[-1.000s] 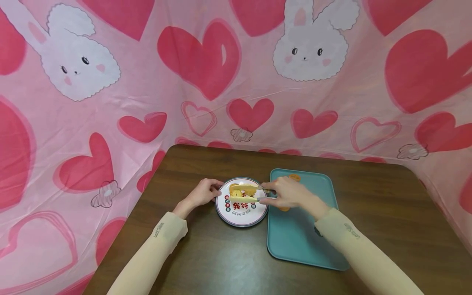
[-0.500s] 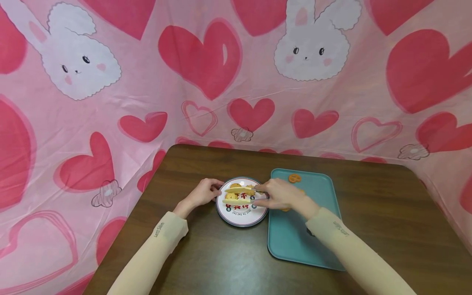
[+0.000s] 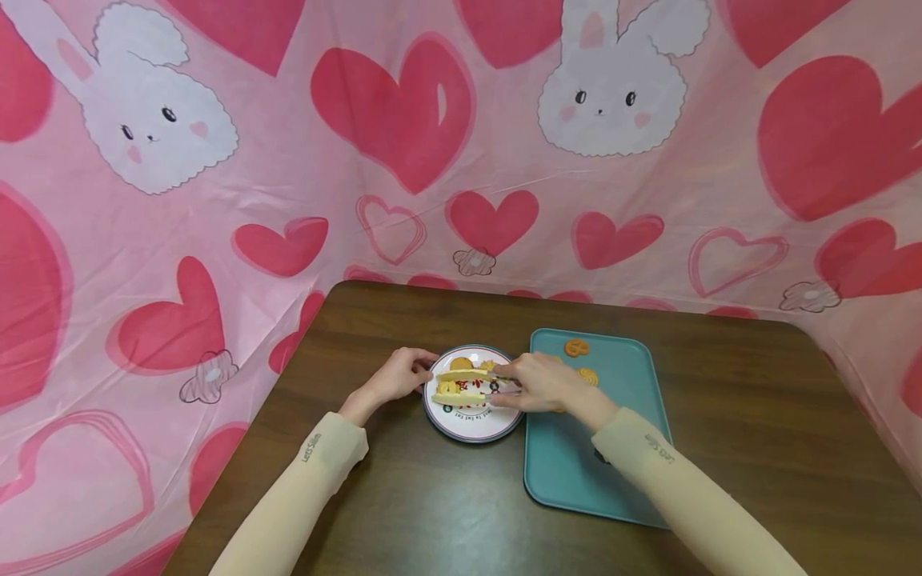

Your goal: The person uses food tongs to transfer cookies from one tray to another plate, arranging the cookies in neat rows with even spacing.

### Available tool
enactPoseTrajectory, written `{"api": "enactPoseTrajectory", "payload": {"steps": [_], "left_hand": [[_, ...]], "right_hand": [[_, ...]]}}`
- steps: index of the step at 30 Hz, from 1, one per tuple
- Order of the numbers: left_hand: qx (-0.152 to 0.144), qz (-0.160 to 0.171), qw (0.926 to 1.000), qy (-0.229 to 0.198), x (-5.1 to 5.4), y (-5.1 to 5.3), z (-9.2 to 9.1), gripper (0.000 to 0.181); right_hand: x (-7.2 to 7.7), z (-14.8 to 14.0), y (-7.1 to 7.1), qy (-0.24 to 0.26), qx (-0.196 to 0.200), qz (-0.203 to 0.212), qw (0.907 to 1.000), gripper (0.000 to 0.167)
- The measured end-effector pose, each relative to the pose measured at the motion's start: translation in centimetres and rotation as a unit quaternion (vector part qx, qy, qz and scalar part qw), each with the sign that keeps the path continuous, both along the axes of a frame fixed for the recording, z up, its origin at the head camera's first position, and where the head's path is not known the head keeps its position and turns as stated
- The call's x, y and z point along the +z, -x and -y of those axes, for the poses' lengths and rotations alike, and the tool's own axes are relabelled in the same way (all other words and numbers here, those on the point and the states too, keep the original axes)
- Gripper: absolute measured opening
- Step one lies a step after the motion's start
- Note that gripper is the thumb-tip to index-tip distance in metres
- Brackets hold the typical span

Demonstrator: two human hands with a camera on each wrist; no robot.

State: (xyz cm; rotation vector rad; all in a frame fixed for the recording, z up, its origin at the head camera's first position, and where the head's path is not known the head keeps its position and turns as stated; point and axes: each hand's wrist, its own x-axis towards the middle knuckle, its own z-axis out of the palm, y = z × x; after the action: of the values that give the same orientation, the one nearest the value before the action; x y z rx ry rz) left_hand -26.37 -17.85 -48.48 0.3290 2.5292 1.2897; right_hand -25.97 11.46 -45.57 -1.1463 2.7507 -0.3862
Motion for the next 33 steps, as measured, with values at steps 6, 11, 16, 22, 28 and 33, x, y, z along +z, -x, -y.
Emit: {"api": "enactPoseTrajectory", "payload": {"steps": [6,11,16,22,28,33], "left_hand": [[-0.001,-0.002,1.0,0.002,0.08,0.01,0.03,0.037],[-0.002,0.0,1.0,0.003,0.09,-0.01,0.03,0.037],[-0.001,0.001,1.0,0.004,0.11,-0.09,0.01,0.037],[-0.002,0.0,1.0,0.0,0.06,-0.1,-0.02,0.037],[-0.008,-0.006,0.9999,-0.004,-0.08,-0.04,-0.01,0.036],[-0.01,-0.01,0.9999,-0.001,-0.16,0.07,0.04,0.036]], "right_hand": [[-0.17,0.12,0.03,0.004,0.004,-0.012,0.9999,0.057],[-0.23,0.16,0.06,0.002,0.004,-0.008,1.0,0.059],[-0.21,0.16,0.04,0.004,0.003,-0.009,1.0,0.061],[-0.36,0.2,0.05,0.003,0.004,-0.012,0.9999,0.063],[-0.4,0.23,0.05,0.008,0.005,-0.019,0.9998,0.064],[-0.19,-0.03,0.14,0.019,0.016,-0.029,0.9992,0.066]]}}
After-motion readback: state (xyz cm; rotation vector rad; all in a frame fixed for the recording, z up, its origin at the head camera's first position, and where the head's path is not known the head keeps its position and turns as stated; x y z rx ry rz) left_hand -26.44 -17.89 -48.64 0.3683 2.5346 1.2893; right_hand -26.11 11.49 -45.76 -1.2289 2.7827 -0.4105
